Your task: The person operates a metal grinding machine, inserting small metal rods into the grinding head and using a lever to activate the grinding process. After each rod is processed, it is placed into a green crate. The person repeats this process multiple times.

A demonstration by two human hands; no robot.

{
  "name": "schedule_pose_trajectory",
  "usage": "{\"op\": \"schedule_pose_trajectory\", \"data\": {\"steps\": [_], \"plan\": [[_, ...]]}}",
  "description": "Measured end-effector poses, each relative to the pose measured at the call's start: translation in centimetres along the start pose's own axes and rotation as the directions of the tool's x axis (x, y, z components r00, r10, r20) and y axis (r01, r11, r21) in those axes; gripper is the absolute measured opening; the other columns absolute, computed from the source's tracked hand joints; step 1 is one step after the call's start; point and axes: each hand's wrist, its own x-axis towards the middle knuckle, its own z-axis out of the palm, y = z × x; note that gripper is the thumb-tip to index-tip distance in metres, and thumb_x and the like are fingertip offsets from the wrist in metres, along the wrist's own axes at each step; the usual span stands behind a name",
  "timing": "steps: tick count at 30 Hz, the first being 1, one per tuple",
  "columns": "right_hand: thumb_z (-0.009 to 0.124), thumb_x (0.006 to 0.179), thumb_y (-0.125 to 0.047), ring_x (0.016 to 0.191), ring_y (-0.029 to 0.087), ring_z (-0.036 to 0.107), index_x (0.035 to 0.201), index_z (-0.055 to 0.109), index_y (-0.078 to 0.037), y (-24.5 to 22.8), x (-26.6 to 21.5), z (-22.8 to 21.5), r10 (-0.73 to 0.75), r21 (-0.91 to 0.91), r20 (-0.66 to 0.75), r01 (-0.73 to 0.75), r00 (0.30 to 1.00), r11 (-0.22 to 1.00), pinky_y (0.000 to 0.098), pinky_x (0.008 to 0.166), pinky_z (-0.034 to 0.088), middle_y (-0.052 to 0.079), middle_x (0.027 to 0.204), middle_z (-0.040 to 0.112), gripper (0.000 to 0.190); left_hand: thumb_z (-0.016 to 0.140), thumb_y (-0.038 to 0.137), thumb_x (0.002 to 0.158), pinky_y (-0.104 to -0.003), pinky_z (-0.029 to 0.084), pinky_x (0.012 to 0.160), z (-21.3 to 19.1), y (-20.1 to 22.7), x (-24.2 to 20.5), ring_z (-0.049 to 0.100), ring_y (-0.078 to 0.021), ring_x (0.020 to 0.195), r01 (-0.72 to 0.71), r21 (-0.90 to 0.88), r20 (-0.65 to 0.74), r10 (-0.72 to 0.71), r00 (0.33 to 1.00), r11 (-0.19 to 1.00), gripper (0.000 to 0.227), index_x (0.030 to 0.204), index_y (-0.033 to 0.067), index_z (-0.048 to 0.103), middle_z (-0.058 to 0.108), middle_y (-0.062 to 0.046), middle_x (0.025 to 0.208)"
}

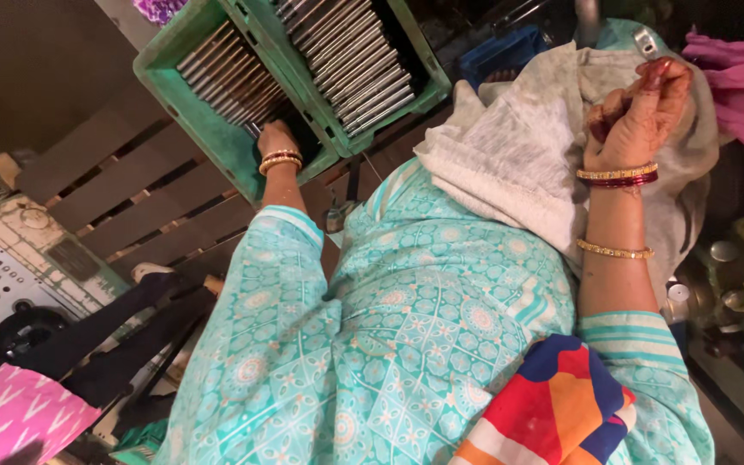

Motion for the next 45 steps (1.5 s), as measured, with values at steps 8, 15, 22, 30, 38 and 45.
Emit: {"op": "schedule_pose_trajectory", "data": {"steps": [8,15,22,30,38,45], "plan": [[0.069,0.116,-0.029,0.049,0.007,0.027,0.114,0.05,-0.016,-0.4,-0.3,0.7,0.018,-0.001,0.019,-0.018,1.0,1.0,0.0257,0.045,0.02,-0.002,0.075,0.038,0.023,0.081,0.019,0.075,-0.047,0.056,0.085,-11.2,0.9,-2.4,0.07,-0.0403,0.093,-0.279,-0.033,0.146,0.281,0.949,0.96,0.026,0.099,0.0106,0.08,0.073,-0.02,0.104],[0.069,0.112,-0.032,0.052,0.008,0.028,0.112,0.052,-0.016,0.0,-0.1,1.1,0.03,0.017,-0.005,-0.03,1.0,0.999,0.0251,0.044,0.022,-0.003,0.073,0.035,0.023,0.071,0.023,0.103,-0.028,0.046,0.064,-25.3,4.6,0.1,0.058,-0.0104,0.068,-0.327,-0.868,-0.054,0.585,0.809,0.373,0.018,0.097,0.0058,0.071,0.065,-0.001,0.081],[0.069,0.105,-0.038,0.056,0.009,0.039,0.104,0.059,-0.015,-3.2,0.4,1.3,0.35,0.244,-0.041,-0.33,0.936,0.912,0.0244,0.047,0.029,-0.004,0.069,0.039,0.025,0.058,0.023,0.112,-0.027,0.049,0.052,-26.6,32.8,-10.3,0.059,-0.0102,0.059,-0.266,-0.951,-0.001,0.859,0.512,0.158,0.02,0.112,0.0034,0.053,0.071,-0.003,0.088],[0.06,0.103,-0.044,0.048,0.007,0.034,0.103,0.058,-0.013,-6.8,-3.1,1.9,0.285,0.408,0.113,-0.306,0.952,0.86,0.022,0.039,0.027,0.002,0.074,0.055,0.03,0.058,0.017,0.106,-0.021,0.036,0.044,-27.2,43.6,-28.5,0.044,-0.0029,0.05,-0.317,-0.943,0.06,0.987,0.151,0.106,0.054,0.155,0.0229,0.036,0.059,0.002,0.069],[0.055,0.106,-0.036,0.047,0.006,0.036,0.102,0.059,-0.013,-7.3,-4.4,-0.1,-0.012,0.067,-0.262,0.03,0.965,0.997,0.0211,0.039,0.028,0.0,0.072,0.053,0.024,0.054,0.013,0.103,-0.023,0.034,0.039,-23.0,46.1,-30.5,0.042,-0.0054,0.046,-0.051,-0.975,0.204,0.959,0.198,0.218,0.035,0.136,0.0199,0.043,0.058,-0.001,0.072],[0.051,0.11,-0.038,0.049,0.006,0.035,0.099,0.056,-0.016,-8.4,-5.6,-3.6,-0.017,0.504,-0.151,0.092,0.988,0.859,0.022,0.04,0.027,-0.004,0.07,0.047,0.025,0.062,0.019,0.099,-0.032,0.045,0.058,-23.4,46.7,-36.7,0.057,-0.0204,0.069,-0.74,-0.609,-0.468,0.883,0.046,-0.285,0.028,0.126,0.014,0.056,0.063,-0.008,0.088]]}}
